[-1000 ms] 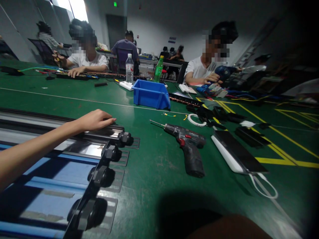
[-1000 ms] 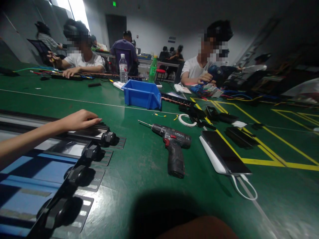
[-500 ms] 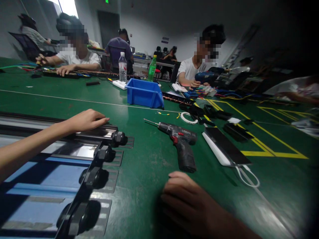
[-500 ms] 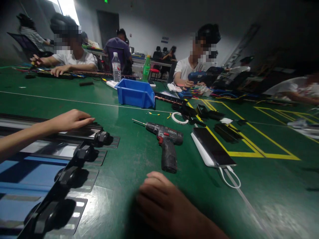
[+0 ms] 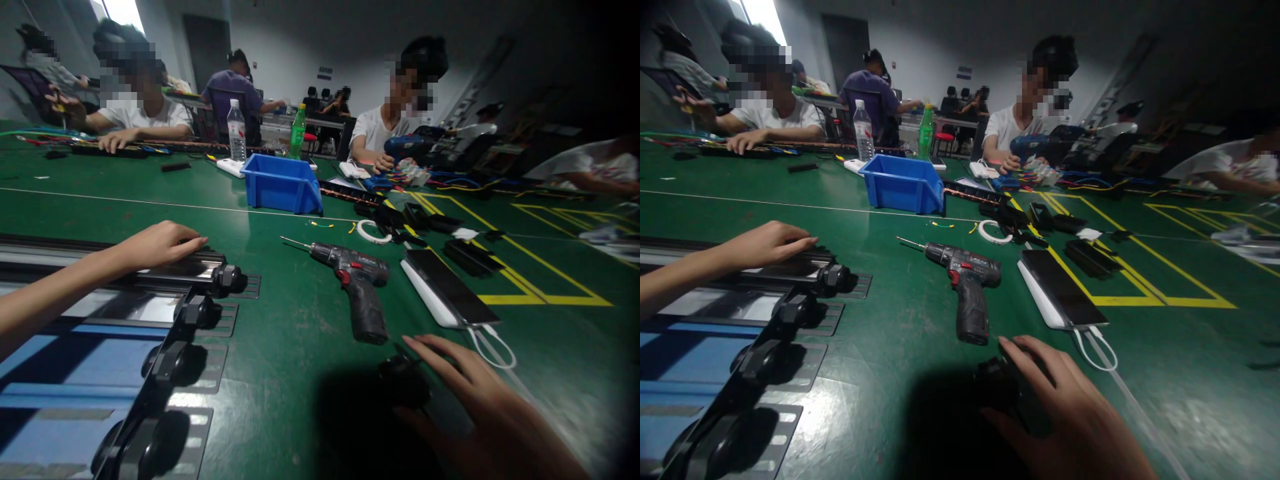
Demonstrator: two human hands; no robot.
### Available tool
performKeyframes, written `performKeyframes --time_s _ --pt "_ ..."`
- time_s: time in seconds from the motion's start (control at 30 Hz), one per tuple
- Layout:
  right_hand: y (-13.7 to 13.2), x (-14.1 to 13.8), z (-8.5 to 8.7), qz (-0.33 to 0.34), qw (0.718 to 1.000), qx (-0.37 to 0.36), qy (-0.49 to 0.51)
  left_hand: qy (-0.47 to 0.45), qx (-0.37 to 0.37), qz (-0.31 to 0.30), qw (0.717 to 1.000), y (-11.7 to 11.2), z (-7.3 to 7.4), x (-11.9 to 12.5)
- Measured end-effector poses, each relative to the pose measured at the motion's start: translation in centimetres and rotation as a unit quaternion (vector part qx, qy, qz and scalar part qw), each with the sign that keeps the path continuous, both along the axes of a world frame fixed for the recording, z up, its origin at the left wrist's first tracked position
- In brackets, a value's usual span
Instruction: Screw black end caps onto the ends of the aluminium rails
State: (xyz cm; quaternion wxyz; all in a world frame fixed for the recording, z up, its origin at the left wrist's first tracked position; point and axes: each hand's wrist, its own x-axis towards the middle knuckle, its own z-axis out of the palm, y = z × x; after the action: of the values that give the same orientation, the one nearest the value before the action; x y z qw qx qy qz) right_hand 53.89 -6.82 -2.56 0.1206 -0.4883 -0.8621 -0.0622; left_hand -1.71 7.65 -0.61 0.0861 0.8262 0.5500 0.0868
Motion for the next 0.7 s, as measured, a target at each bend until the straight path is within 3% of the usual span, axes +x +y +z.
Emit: performKeyframes --time_s 0.2,0.37,0.53,0.6,0.7 --pt "0.2 -1.2 0.7 -0.011 0.990 -0.135 0.041 0.007 -0.004 0.007 1.000 0.0 -0.2 -0.2" --pt "1.8 -3.5 2.3 -0.006 0.967 -0.234 0.104 0.012 0.001 0.002 1.000 0.0 -0.1 -0.1" --pt "3.3 -4.5 5.2 -0.035 0.917 -0.335 0.213 0.019 0.008 0.005 1.000 0.0 0.0 0.1" --pt "4.4 -4.7 6.6 -0.035 0.900 -0.335 0.275 0.019 0.009 0.006 1.000 0.0 -0.1 0.1" --pt "7.6 -5.7 7.9 -0.041 0.903 -0.242 0.353 0.018 0.013 0.008 1.000 0.1 -0.2 0.1"
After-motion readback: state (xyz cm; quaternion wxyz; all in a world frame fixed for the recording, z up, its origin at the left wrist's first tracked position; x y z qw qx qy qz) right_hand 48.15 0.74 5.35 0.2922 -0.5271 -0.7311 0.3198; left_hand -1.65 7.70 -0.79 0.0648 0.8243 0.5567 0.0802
